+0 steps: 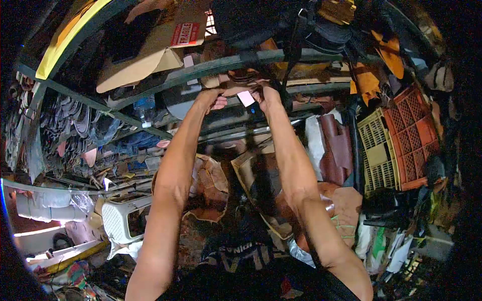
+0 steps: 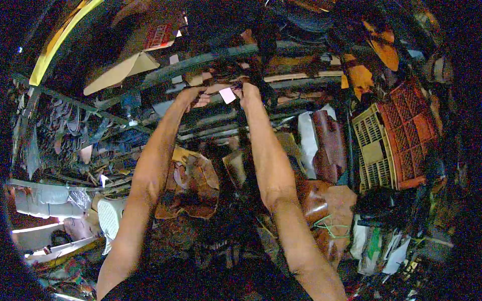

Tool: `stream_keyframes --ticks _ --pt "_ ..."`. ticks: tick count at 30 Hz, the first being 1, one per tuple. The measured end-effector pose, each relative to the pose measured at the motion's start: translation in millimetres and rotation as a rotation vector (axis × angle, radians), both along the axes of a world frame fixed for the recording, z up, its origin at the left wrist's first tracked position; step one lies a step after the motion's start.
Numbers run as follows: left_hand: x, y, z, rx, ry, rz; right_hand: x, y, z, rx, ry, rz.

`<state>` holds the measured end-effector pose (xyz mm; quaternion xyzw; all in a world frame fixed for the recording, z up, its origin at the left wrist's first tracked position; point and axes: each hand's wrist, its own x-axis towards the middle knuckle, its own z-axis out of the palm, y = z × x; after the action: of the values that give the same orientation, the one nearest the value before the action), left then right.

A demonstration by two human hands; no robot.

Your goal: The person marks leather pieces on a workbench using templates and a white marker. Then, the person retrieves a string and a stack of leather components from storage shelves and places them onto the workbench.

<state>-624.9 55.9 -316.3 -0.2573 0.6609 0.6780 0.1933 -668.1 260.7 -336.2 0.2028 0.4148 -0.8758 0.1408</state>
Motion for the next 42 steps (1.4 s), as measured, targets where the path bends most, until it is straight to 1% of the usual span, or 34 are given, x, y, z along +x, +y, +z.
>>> stream_keyframes --ticks 2,5,7,8,9,11,12,13,15,16,17,19,20,21,23,24,25,27,28,30,31,33,35,37,39,40,41,42 --pt "-2 -1 -4 -0.04 -0.013 -0.02 4 0 -2 0.025 -0.035 0.01" --pt "-7 -1 -12 -0.049 -0.023 -0.009 4 -8 -3 0.003 0.051 0.072" --pt "-8 -1 -15 -0.057 -0.015 -0.038 2 -13 0 0.112 -0.115 -0.022" --pt "-5 2 -11 -0.044 -0.023 -0.001 2 -12 -1 0.084 0.015 0.056" --pt "-1 3 -7 -0.048 -0.016 0.001 1 -13 -1 0.08 0.022 0.058" --pt "10 5 -3 0.014 0.033 0.034 2 -16 -2 0.129 -0.011 -0.045" --pt "17 4 -3 0.091 0.095 -0.001 5 -12 -2 0.067 0.079 0.009" --pt "23 6 -4 0.088 0.098 -0.001 7 -7 -2 0.064 0.081 0.009" --pt "45 15 -3 0.309 -0.002 0.166 18 1 -5 0.09 0.068 0.072" --pt "55 17 -9 0.387 -0.009 0.122 26 2 -7 0.007 -0.024 0.012" --pt "64 20 -18 0.468 -0.03 0.112 36 6 -9 0.009 -0.021 0.02" --pt "75 26 -34 0.653 -0.109 0.13 62 21 -12 0.142 0.041 0.056" --pt "79 30 -38 0.738 -0.071 0.08 81 29 -3 0.104 0.086 0.088" --pt "83 37 -40 0.744 -0.066 0.087 102 36 7 0.065 0.128 0.121" --pt "87 48 -40 0.889 0.101 0.074 136 48 11 0.124 0.068 0.101" --pt "82 49 -45 0.876 0.106 0.104 157 49 30 0.18 -0.035 0.056" --pt "83 52 -40 0.88 0.106 0.105 171 54 23 0.141 -0.038 0.037" --pt "85 60 -29 0.916 0.195 0.164 203 67 32 0.175 -0.062 0.108" --pt "85 60 -27 0.92 0.196 0.164 216 72 32 0.178 -0.061 0.108" --pt "80 52 -39 0.91 0.219 0.147 239 78 32 0.098 -0.045 0.08" --pt "78 48 -47 0.911 0.218 0.146 248 81 31 0.098 -0.045 0.078" --pt "75 42 -55 0.869 0.129 0.12 262 84 31 0.071 -0.046 0.038" --pt "80 42 -65 0.859 0.122 0.104 271 84 28 0.069 -0.064 0.023" --pt "81 44 -71 0.849 0.121 0.087 275 81 29 0.074 -0.094 -0.066" --pt "86 47 -75 0.662 0.189 0.24 284 84 27 0.096 -0.085 -0.048" --pt "94 48 -78 0.666 0.202 0.271 290 85 26 0.115 -0.074 -0.028" --pt "107 50 -64 0.67 0.217 0.305 297 86 26 0.117 -0.076 -0.015" --pt "115 45 -74 0.668 0.217 0.319 305 88 27 0.145 -0.075 0.012"
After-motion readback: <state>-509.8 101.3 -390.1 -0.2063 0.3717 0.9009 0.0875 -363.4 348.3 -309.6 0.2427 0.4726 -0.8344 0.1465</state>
